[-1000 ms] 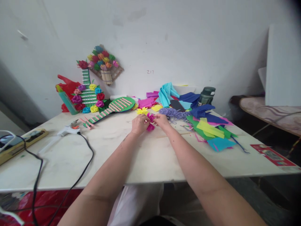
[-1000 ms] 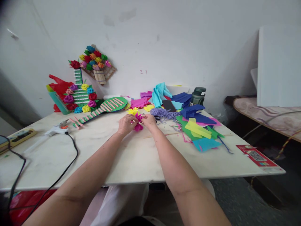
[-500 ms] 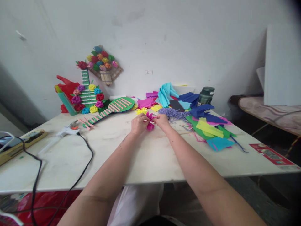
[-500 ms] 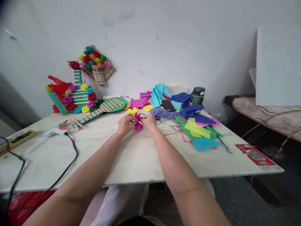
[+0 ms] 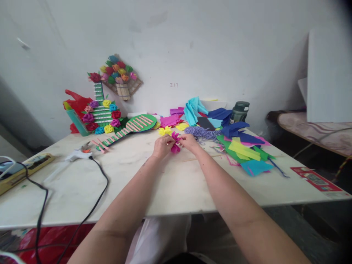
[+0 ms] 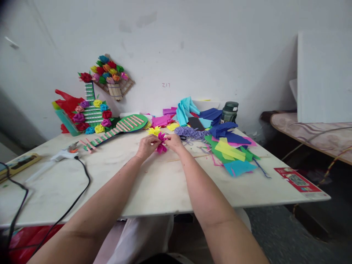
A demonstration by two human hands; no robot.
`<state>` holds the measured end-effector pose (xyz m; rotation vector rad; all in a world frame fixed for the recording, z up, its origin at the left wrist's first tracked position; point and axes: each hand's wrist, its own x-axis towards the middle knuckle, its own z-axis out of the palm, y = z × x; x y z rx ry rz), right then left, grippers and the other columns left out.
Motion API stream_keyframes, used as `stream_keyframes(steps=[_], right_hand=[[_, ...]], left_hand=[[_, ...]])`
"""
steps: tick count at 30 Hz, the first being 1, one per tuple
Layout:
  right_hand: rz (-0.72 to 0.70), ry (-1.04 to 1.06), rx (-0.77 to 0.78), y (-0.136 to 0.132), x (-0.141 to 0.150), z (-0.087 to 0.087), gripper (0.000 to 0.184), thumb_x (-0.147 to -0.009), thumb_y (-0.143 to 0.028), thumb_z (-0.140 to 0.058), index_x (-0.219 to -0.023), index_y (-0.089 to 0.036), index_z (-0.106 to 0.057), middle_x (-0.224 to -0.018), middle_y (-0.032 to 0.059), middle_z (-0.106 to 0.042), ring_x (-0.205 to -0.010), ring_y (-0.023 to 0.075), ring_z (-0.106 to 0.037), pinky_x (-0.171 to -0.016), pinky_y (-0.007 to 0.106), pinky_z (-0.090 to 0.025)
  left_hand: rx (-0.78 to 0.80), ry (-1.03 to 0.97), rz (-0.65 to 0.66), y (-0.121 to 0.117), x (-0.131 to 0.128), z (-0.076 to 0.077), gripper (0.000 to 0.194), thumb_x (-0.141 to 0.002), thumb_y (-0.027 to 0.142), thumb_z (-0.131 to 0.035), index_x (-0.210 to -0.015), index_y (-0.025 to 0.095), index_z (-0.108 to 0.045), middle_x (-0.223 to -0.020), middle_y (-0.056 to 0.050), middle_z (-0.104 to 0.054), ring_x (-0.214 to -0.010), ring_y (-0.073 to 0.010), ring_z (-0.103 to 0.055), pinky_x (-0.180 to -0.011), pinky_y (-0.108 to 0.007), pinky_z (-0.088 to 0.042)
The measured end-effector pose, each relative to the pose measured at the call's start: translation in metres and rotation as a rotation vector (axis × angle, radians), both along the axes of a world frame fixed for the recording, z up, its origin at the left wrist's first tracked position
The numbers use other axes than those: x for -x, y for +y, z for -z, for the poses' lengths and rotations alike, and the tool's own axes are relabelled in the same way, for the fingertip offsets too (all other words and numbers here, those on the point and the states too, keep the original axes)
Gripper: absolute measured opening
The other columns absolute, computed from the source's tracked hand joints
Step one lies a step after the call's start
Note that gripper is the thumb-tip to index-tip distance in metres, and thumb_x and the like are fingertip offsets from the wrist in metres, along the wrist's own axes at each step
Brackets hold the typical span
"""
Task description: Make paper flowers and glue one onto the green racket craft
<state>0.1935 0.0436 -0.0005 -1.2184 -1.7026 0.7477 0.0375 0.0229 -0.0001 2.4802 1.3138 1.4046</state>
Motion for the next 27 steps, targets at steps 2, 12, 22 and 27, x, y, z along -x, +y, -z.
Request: stream_keyframes(steps=[2, 12, 22, 27], right_hand=[[0.019, 0.124, 0.078, -0.002, 0.001, -0.003, 0.012, -0.066, -0.016, -0.055, -0.066, -0.014, -0.066, -0.052, -0.0006, -0.059, -0.052, 0.0131, -0.057, -0.05, 0.022, -0.046], [0.117, 0.139, 0.096, 0.0, 0.006, -0.001, 0.014, -0.065, -0.013, -0.051, -0.066, -0.015, -0.065, -0.05, -0.0012, -0.058, -0.052, 0.0149, -0.06, -0.052, 0.024, -0.049], [0.166, -0.126, -0.113, -0.007, 0.009, -0.005, 0.013, -0.064, -0.017, -0.054, -0.061, -0.016, -0.066, -0.052, -0.0009, -0.059, -0.058, 0.014, -0.058, -0.057, 0.022, -0.044], [0.179, -0.168, -0.129, -0.008, 0.01, -0.004, 0.015, -0.066, -0.018, -0.053, -0.067, -0.016, -0.069, -0.053, -0.0001, -0.061, -0.06, 0.0145, -0.058, -0.058, 0.022, -0.043]], left_hand=[[-0.012, 0.0, -0.005, 0.0, 0.0, 0.0, 0.011, -0.075, 0.015, -0.058, -0.071, 0.017, -0.067, -0.078, -0.004, -0.066, -0.07, -0.0114, -0.06, -0.066, -0.022, -0.046], [-0.076, 0.113, -0.101, -0.007, -0.006, 0.0, 0.008, -0.074, 0.019, -0.057, -0.074, 0.019, -0.065, -0.087, -0.005, -0.064, -0.083, -0.0149, -0.06, -0.069, -0.024, -0.045], [-0.016, 0.24, -0.272, -0.016, -0.013, -0.003, 0.015, -0.072, 0.028, -0.059, -0.084, 0.02, -0.062, -0.085, -0.007, -0.061, -0.085, -0.0207, -0.057, -0.068, -0.029, -0.043], [-0.037, 0.266, -0.312, -0.016, -0.012, -0.002, 0.014, -0.072, 0.029, -0.058, -0.083, 0.021, -0.063, -0.085, -0.006, -0.062, -0.084, -0.0204, -0.058, -0.064, -0.027, -0.041]])
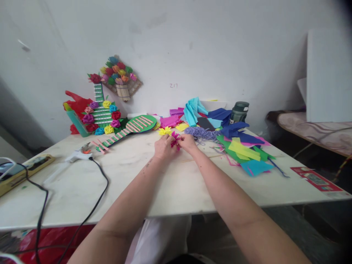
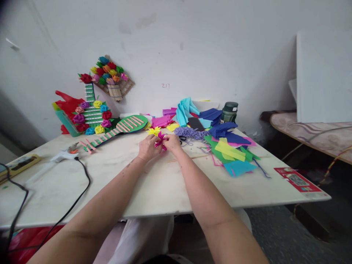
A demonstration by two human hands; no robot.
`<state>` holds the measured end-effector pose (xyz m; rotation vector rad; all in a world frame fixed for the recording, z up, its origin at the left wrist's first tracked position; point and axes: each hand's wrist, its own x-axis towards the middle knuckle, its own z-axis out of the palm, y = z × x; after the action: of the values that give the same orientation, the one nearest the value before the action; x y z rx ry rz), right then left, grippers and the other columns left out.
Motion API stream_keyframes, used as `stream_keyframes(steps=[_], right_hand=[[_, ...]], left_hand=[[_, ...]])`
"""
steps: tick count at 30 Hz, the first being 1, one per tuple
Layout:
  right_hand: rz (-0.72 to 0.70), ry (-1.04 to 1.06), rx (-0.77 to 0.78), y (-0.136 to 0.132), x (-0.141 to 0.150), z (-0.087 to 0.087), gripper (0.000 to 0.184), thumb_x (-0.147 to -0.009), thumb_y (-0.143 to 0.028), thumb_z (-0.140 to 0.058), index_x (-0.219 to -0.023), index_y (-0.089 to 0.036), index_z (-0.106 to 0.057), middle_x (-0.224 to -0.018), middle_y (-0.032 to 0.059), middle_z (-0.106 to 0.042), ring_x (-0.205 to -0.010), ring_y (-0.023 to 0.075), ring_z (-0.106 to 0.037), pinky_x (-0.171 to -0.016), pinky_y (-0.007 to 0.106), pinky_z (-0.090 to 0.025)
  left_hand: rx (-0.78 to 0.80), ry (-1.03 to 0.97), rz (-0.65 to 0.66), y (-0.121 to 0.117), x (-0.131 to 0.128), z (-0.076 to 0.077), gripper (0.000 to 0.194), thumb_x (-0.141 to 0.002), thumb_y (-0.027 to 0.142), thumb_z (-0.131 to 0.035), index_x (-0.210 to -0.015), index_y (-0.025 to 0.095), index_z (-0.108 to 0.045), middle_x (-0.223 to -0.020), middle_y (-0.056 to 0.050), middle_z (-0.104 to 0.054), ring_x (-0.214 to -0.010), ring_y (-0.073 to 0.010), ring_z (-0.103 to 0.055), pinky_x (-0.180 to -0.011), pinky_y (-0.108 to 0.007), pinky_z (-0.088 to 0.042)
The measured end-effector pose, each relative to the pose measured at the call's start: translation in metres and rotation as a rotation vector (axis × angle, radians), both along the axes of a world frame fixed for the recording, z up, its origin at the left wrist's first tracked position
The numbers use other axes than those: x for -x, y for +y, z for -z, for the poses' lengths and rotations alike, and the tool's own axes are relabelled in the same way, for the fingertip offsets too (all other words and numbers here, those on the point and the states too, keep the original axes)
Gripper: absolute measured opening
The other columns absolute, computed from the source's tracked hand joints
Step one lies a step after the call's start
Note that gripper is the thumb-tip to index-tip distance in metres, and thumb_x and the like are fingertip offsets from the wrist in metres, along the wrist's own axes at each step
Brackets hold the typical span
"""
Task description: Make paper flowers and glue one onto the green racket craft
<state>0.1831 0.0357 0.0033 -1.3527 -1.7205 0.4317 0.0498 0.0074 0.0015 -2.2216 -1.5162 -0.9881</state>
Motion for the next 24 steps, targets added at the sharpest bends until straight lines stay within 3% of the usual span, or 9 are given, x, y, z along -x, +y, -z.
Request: stream_keyframes(steps=[6, 12, 17, 24], right_hand=[[-0.006, -0.034, -0.033, 0.005, 0.001, 0.006, 0.016, -0.067, -0.018, -0.053, -0.068, -0.018, -0.069, -0.056, -0.0004, -0.063, -0.062, 0.0144, -0.059, -0.061, 0.022, -0.043], [0.016, -0.062, -0.07, 0.003, 0.002, 0.005, 0.015, -0.068, -0.02, -0.054, -0.065, -0.017, -0.068, -0.06, 0.0018, -0.065, -0.063, 0.0154, -0.059, -0.064, 0.024, -0.044], [0.02, 0.109, 0.01, 0.01, 0.0, 0.009, 0.012, -0.068, -0.019, -0.055, -0.061, -0.018, -0.064, -0.059, 0.0019, -0.065, -0.065, 0.0161, -0.062, -0.062, 0.024, -0.048], [-0.045, 0.435, 0.234, 0.017, -0.002, 0.01, 0.009, -0.069, -0.015, -0.053, -0.064, -0.016, -0.06, -0.051, -0.0011, -0.059, -0.053, 0.0149, -0.062, -0.05, 0.024, -0.051]], left_hand=[[-0.018, 0.023, -0.033, 0.003, -0.001, 0.002, 0.013, -0.074, 0.029, -0.056, -0.079, 0.02, -0.064, -0.083, -0.007, -0.062, -0.085, -0.0214, -0.058, -0.062, -0.028, -0.04], [0.062, -0.031, -0.075, 0.0, -0.004, -0.001, 0.013, -0.075, 0.025, -0.054, -0.078, 0.02, -0.066, -0.081, -0.006, -0.065, -0.077, -0.0183, -0.06, -0.06, -0.025, -0.039], [0.096, -0.154, -0.019, 0.0, -0.003, -0.002, 0.014, -0.074, 0.024, -0.055, -0.074, 0.02, -0.068, -0.077, -0.004, -0.067, -0.071, -0.0161, -0.061, -0.059, -0.025, -0.04], [0.137, -0.387, 0.097, 0.011, 0.002, 0.004, 0.011, -0.069, 0.021, -0.057, -0.063, 0.018, -0.066, -0.07, -0.002, -0.067, -0.064, -0.0122, -0.059, -0.062, -0.022, -0.042]])
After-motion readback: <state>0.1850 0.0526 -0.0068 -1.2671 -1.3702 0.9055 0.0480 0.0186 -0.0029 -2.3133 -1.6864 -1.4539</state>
